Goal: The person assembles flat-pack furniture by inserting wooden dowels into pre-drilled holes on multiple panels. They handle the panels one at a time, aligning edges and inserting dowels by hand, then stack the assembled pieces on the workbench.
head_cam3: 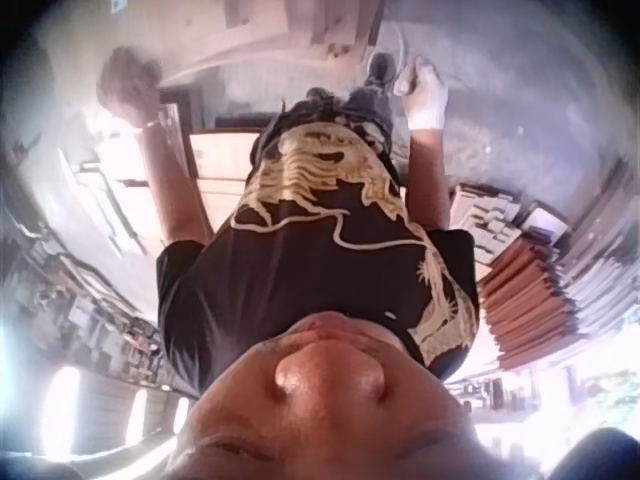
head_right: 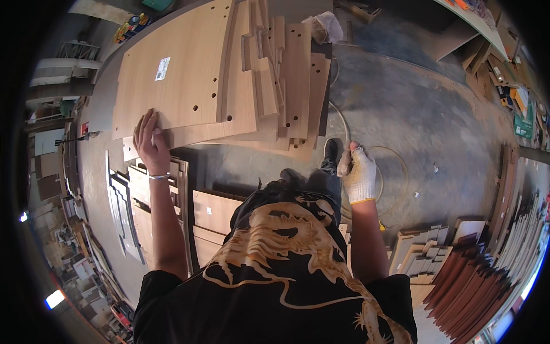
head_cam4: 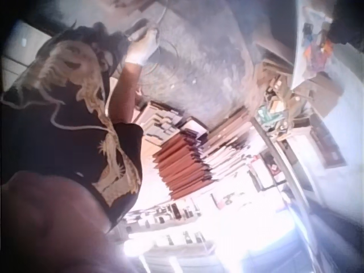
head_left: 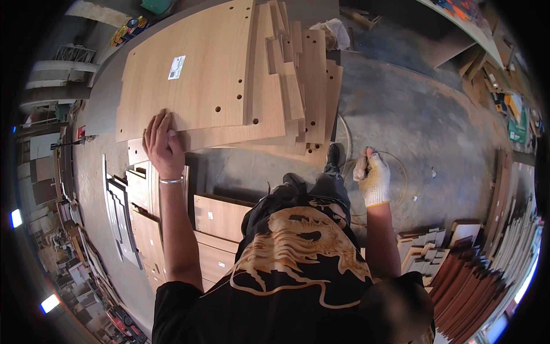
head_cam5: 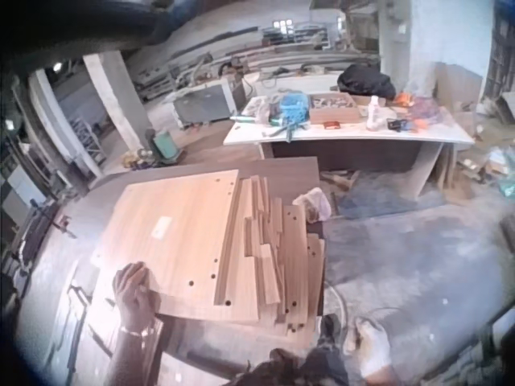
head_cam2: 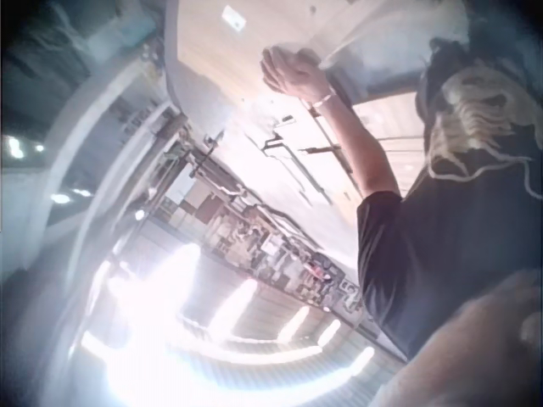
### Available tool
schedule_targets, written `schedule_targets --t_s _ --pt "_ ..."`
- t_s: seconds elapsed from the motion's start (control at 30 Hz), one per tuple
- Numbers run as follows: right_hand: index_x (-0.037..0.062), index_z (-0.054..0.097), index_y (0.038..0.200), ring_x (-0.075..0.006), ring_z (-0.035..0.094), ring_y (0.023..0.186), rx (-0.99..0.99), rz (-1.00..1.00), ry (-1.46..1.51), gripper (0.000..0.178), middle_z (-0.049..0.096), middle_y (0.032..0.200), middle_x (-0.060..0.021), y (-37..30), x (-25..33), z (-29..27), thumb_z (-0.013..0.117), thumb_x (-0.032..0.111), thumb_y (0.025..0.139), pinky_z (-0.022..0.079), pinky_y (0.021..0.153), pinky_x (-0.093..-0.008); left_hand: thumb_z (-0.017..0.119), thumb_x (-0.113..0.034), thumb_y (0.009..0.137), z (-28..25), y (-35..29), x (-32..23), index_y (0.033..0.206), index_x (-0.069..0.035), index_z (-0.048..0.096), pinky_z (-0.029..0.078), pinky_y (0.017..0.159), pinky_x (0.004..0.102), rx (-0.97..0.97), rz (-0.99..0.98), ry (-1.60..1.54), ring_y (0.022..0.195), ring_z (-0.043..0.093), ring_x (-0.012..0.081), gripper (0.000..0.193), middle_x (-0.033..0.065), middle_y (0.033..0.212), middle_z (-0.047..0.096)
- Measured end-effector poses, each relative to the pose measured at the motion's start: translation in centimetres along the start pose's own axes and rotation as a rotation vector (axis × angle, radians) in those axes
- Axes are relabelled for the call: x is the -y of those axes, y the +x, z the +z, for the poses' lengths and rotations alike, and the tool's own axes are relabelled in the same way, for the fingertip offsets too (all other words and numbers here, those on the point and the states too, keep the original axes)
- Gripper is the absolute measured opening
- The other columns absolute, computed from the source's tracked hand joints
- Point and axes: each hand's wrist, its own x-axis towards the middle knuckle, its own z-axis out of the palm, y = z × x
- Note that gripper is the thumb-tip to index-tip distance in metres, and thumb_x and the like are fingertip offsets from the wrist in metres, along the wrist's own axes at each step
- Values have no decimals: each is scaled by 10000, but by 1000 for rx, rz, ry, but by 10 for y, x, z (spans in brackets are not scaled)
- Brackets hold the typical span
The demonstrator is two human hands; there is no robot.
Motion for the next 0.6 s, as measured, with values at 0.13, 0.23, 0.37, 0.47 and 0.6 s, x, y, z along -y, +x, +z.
schedule_targets --t_s 0.13,0.23,0.37,0.47,0.6 --pt "29 661 997 -182 449 446 -28 -25 61 267 542 590 -55 -40 -26 11 647 295 1020 336 470 -334 579 -193 988 0 5 141 1254 -72 735 482 1081 459 -28 -195 -123 1257 640 349 330 119 1316 715" --pt "26 658 992 -179 447 449 -48 -70 79 276 538 594 -52 -58 -37 12 650 300 1018 334 470 -328 602 -417 997 5 23 232 1373 -128 664 485 1061 451 165 -511 59 1289 605 401 478 182 1380 661" --pt "30 653 978 -176 437 450 -37 -136 109 283 519 603 -41 -70 -41 21 651 309 1019 323 467 -324 619 -576 948 1 40 308 1400 -71 632 479 1060 455 236 -638 -13 1291 597 434 678 257 1369 645" --pt "43 645 959 -170 422 449 -66 -182 126 281 499 606 -27 -72 -35 19 643 317 1024 301 466 -327 619 -610 925 15 39 300 1358 -41 655 489 1044 455 260 -714 73 1254 621 438 716 269 1312 672" --pt "68 627 941 -156 410 453 -93 -207 141 281 486 605 -8 -68 -14 22 632 335 1028 269 475 -328 611 -621 917 8 30 257 1257 -29 707 520 980 468 300 -724 84 1150 668 446 689 270 1183 719"
